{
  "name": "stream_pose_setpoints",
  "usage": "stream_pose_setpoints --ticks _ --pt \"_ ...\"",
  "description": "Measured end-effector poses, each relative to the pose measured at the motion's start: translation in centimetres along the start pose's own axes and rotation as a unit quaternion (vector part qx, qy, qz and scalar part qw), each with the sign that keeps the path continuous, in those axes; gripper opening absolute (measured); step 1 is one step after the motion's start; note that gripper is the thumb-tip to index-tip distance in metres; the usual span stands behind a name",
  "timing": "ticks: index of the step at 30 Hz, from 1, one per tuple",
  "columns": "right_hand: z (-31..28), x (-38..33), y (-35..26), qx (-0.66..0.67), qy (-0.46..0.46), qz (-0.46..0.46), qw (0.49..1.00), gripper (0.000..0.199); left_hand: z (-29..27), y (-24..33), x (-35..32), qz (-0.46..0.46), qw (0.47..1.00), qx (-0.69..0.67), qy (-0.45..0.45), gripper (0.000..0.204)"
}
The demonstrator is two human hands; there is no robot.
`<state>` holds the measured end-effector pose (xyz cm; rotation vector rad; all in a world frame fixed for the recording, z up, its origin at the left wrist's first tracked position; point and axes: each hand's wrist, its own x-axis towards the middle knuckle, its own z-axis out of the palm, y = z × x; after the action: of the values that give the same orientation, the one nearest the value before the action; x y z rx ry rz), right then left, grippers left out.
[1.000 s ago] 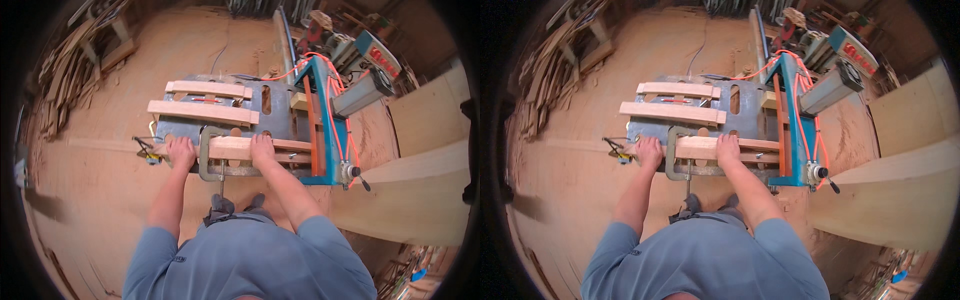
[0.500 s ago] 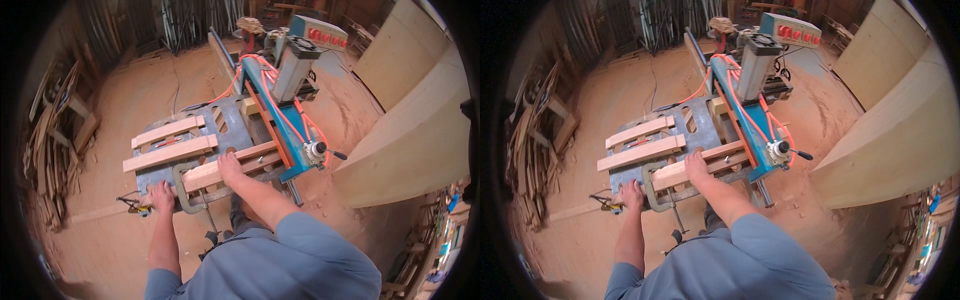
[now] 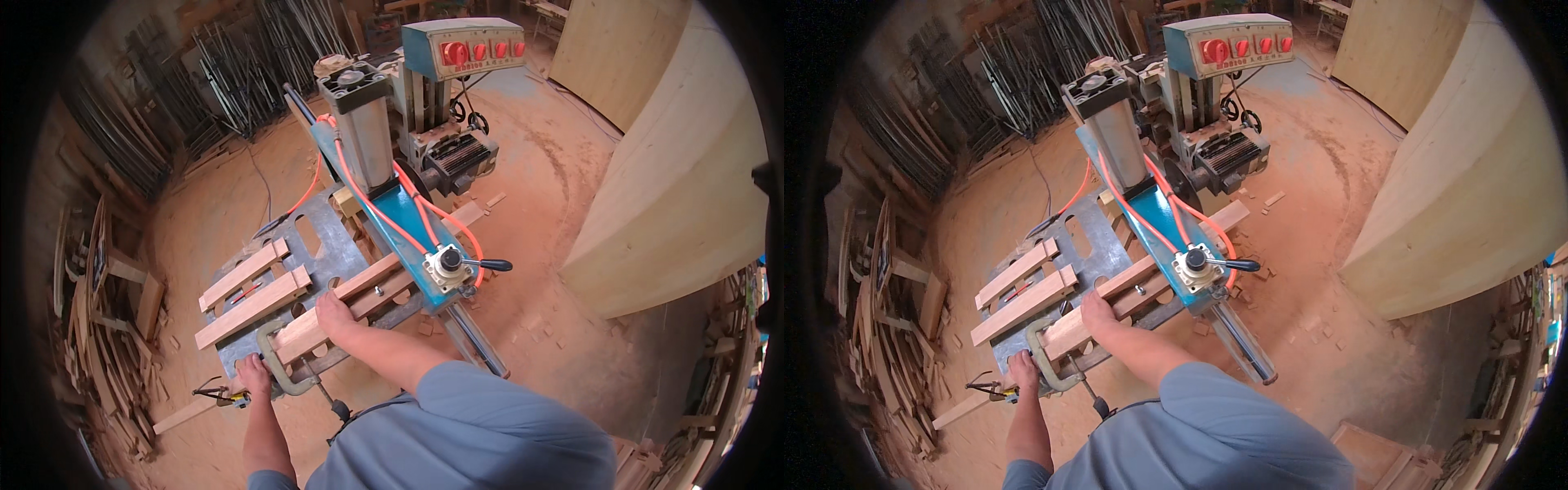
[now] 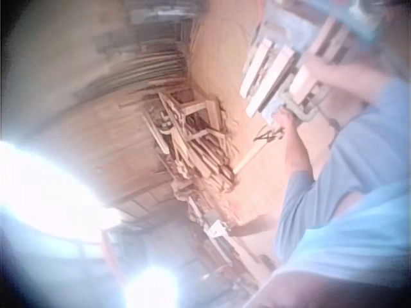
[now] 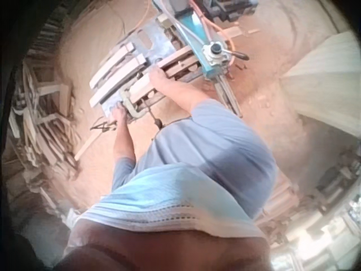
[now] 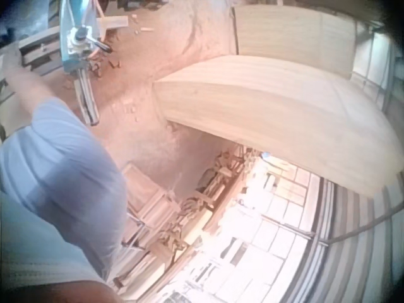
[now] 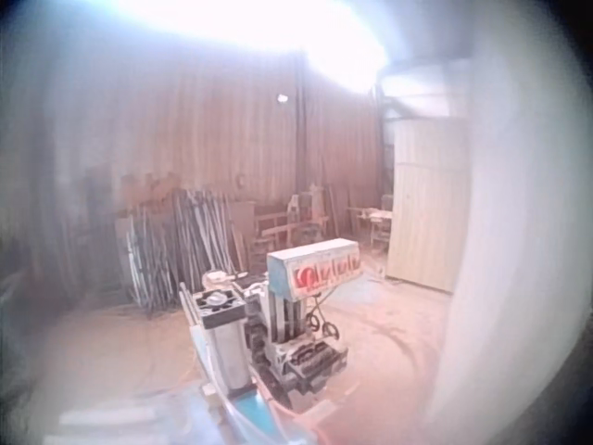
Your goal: The person operates a woodworking machine, feeding wooden planks through a processing unit. They use a clamp to secure the planks and adjust the machine's settings. The person repeats this process for multiple planks, ensuring each is processed correctly.
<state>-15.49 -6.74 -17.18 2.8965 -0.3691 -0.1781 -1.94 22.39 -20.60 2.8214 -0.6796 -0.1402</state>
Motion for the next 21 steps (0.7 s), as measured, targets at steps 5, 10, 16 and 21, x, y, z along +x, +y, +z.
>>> stream_pose_setpoints --ticks 5,10,16,21 --pt "0.3 0.2 -0.5 0.006 0.008 0.002 1.000 0.042 0.1 -1.6 0.2 0.008 0.998 -0.056 -0.029 0.039" --pt "0.4 0.4 -0.7 0.008 0.018 0.012 1.000 0.043 0.8 -2.1 0.5 0.007 0.998 -0.050 -0.023 0.040" --pt "0.2 0.5 -0.7 0.006 0.000 0.043 0.999 0.044 0.8 -0.9 0.0 0.003 0.999 -0.053 -0.004 0.041" --pt "-0.6 0.1 -0.9 -0.004 -0.015 0.048 0.999 0.045 0.3 -0.6 -0.5 -0.006 0.998 -0.059 0.004 0.039"
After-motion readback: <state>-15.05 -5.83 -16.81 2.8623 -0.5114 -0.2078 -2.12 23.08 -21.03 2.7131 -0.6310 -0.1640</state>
